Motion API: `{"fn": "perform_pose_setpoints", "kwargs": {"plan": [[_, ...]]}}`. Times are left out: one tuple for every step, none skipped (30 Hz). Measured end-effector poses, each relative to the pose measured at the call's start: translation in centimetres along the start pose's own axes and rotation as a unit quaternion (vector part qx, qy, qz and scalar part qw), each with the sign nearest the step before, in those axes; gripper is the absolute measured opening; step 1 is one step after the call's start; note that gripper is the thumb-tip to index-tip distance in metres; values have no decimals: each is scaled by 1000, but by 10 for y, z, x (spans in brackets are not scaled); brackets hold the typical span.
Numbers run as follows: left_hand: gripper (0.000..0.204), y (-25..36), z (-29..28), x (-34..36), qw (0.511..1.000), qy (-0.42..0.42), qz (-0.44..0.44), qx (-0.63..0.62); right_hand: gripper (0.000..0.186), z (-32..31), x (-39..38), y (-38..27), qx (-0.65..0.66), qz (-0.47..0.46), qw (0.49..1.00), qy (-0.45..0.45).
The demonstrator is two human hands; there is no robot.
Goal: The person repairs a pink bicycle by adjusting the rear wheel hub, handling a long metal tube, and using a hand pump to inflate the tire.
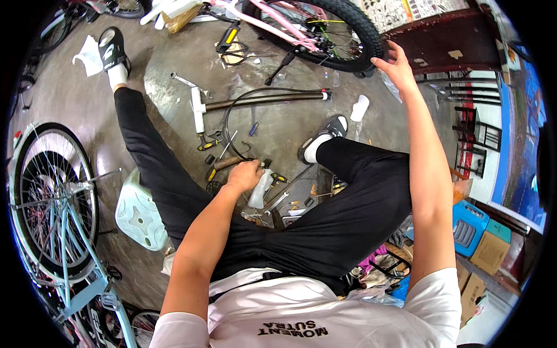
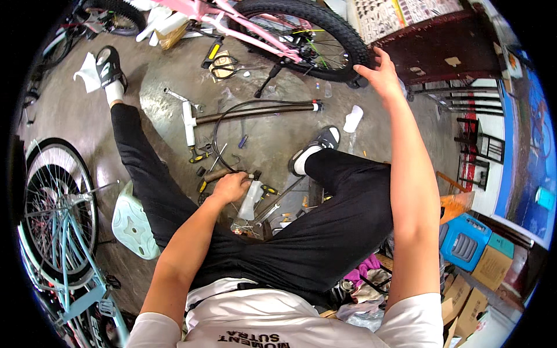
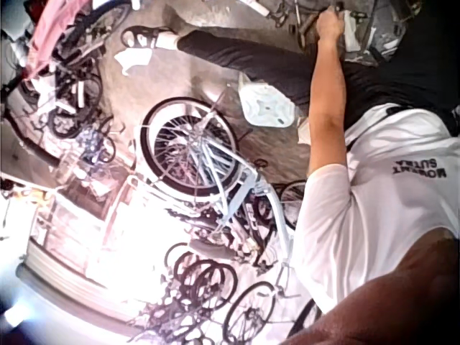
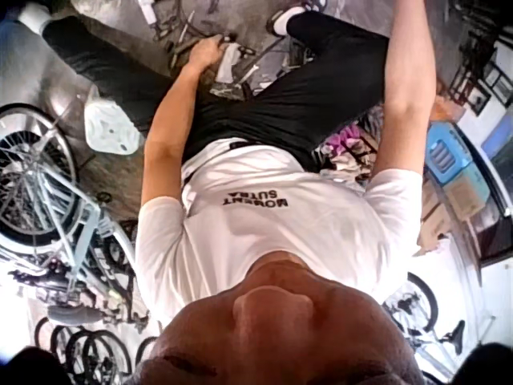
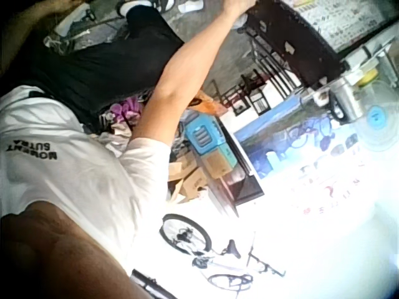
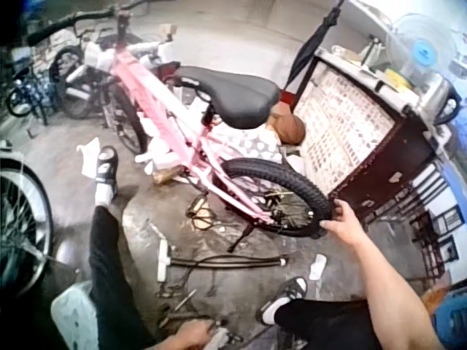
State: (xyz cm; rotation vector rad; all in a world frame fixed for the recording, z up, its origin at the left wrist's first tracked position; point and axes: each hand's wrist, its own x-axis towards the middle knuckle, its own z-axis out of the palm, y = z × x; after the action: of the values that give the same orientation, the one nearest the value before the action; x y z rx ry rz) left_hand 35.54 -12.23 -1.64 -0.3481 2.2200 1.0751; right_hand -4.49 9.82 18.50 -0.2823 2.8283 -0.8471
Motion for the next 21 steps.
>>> {"fn": "perform_pose_setpoints", "kwargs": {"plan": [[36,-1,-5,-3,1000,3,-8,-1,94,3,8,0,-27,-5,1000,4],[36,-7,-8,-3,1000,6,3,2,100,9,16,7,-26,-16,1000,3],[36,-2,-13,-3,998,63,26,-16,101,8,23,24,-36,-11,999,-13],[37,7,-26,-3,990,125,52,-29,102,6,32,40,-43,-7,999,-23],[37,16,-45,-3,978,188,78,-38,102,5,43,41,-45,-6,998,-31],[41,26,-77,-8,967,238,86,-36,105,13,37,17,8,30,998,-49],[43,51,-118,-14,934,322,156,-4,104,9,39,13,1,38,998,-39],[45,73,-161,-14,881,413,227,36,104,8,42,11,-4,47,998,-32],[46,108,-208,-21,860,450,232,60,104,6,45,16,-13,61,998,-25],[48,141,-253,-29,801,522,270,112,104,7,50,24,-12,48,999,-24],[51,169,-292,-34,754,570,286,158,104,7,55,34,-11,36,999,-22],[52,197,-329,-40,701,606,331,179,104,10,59,37,3,18,999,-28],[42,221,-357,-46,667,618,331,252,103,12,66,43,12,-7,1000,-26],[85,247,-376,-48,657,610,384,221,102,13,71,53,18,-30,999,-24],[83,260,-396,-37,636,615,382,266,102,16,77,57,-2,-51,999,-13],[83,270,-408,-28,643,599,375,296,102,17,78,52,-10,-57,998,-19],[84,275,-416,-19,653,579,363,328,102,25,73,46,-16,-62,997,-32],[87,278,-423,-5,641,593,328,361,102,26,69,42,-16,-65,997,-26],[92,283,-423,7,630,606,300,383,102,30,60,42,-17,-58,998,-25],[92,284,-427,16,660,597,271,366,101,29,58,39,-11,-41,999,-29],[93,289,-423,21,694,582,248,344,101,29,56,44,-7,-43,999,-20]]}}
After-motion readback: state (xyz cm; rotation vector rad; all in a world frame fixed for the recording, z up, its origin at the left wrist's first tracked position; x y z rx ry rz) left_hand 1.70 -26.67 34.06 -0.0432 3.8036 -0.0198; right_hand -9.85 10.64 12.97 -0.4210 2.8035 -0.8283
